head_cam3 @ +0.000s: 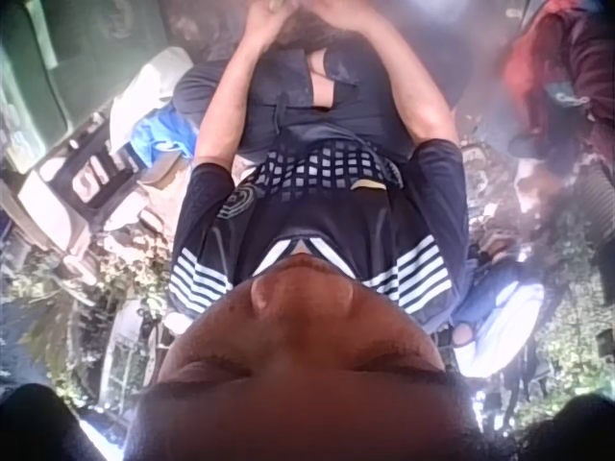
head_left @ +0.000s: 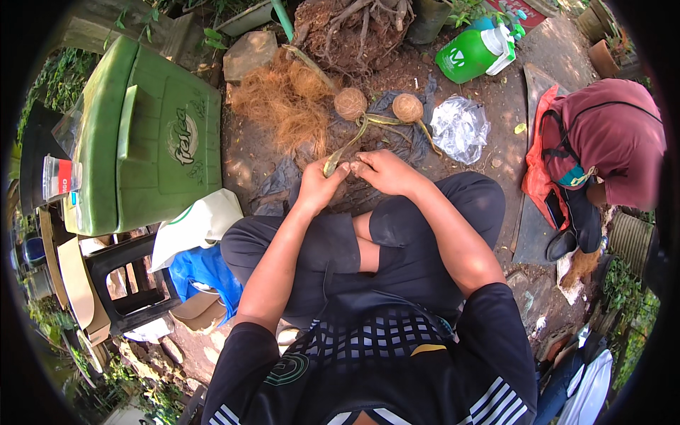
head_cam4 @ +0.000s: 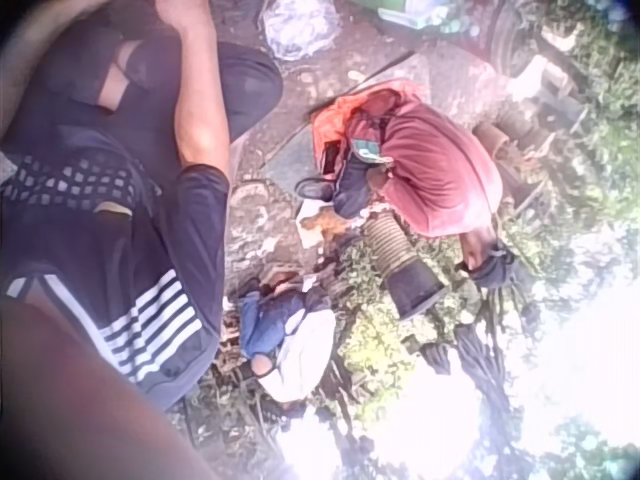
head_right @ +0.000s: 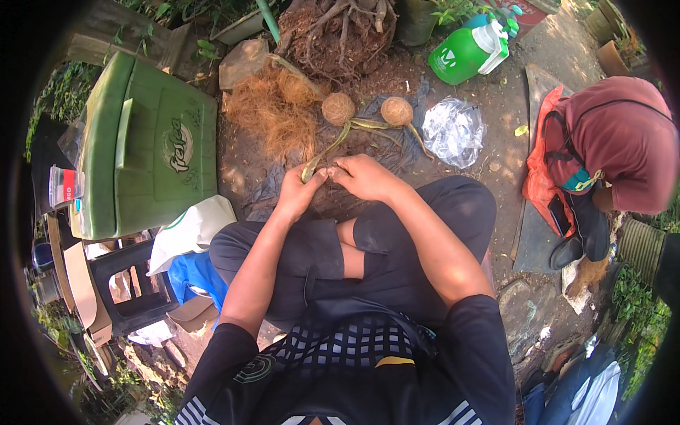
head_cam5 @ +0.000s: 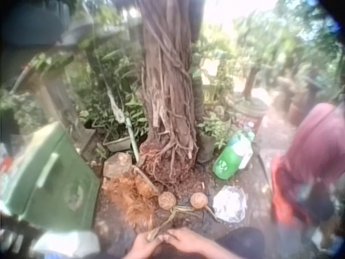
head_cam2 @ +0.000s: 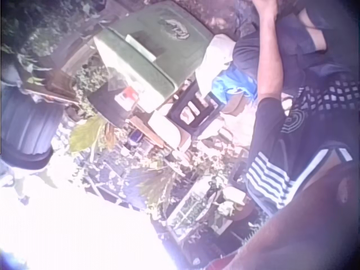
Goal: The person sits on the ground and repeatedly shapes a lump of clay by hand, rolling and pressing it into a rounded form. The person handles the clay continuously, occasionally adjusting its position, while another person works nearby.
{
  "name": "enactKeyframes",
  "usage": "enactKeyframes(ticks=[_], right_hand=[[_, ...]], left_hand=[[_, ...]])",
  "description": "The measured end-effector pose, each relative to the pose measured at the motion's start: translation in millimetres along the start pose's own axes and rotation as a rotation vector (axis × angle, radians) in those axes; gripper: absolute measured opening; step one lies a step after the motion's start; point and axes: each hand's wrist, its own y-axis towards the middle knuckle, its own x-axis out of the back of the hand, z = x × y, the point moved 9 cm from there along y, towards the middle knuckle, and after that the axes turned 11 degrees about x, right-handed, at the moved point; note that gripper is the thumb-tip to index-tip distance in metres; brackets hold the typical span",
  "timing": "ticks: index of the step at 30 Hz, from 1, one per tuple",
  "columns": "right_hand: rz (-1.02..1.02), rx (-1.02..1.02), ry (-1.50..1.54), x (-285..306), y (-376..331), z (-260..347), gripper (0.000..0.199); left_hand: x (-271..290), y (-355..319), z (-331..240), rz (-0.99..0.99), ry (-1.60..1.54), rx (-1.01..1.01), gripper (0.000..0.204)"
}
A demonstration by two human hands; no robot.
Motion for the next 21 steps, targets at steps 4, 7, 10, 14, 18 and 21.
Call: enactKeyframes(ticks=[4, 7, 10, 14, 18, 21], right_hand=[[0.022, -0.025, 0.003, 3, 0, -4, 0.027], [-0.206, -0.033, 0.158, 26, -1, -10, 0.030], [-0.409, -0.168, 0.305, 57, -9, -34, 0.031], [-0.641, -0.233, 0.412, 77, -19, -45, 0.031], [-0.617, -0.157, 0.405, 75, -14, -33, 0.032], [-0.584, -0.145, 0.343, 75, -12, -26, 0.033]], left_hand=[[5, 0, 1, -0.050, 0.026, 0.000, 0.023], [15, 0, 0, -0.106, -0.037, 0.000, 0.025], [28, 1, -4, -0.183, -0.110, -0.034, 0.027], [32, 0, -1, -0.233, -0.108, -0.034, 0.027], [30, 0, 2, -0.219, -0.031, -0.051, 0.028], [29, 2, 8, -0.200, -0.024, -0.032, 0.029]])
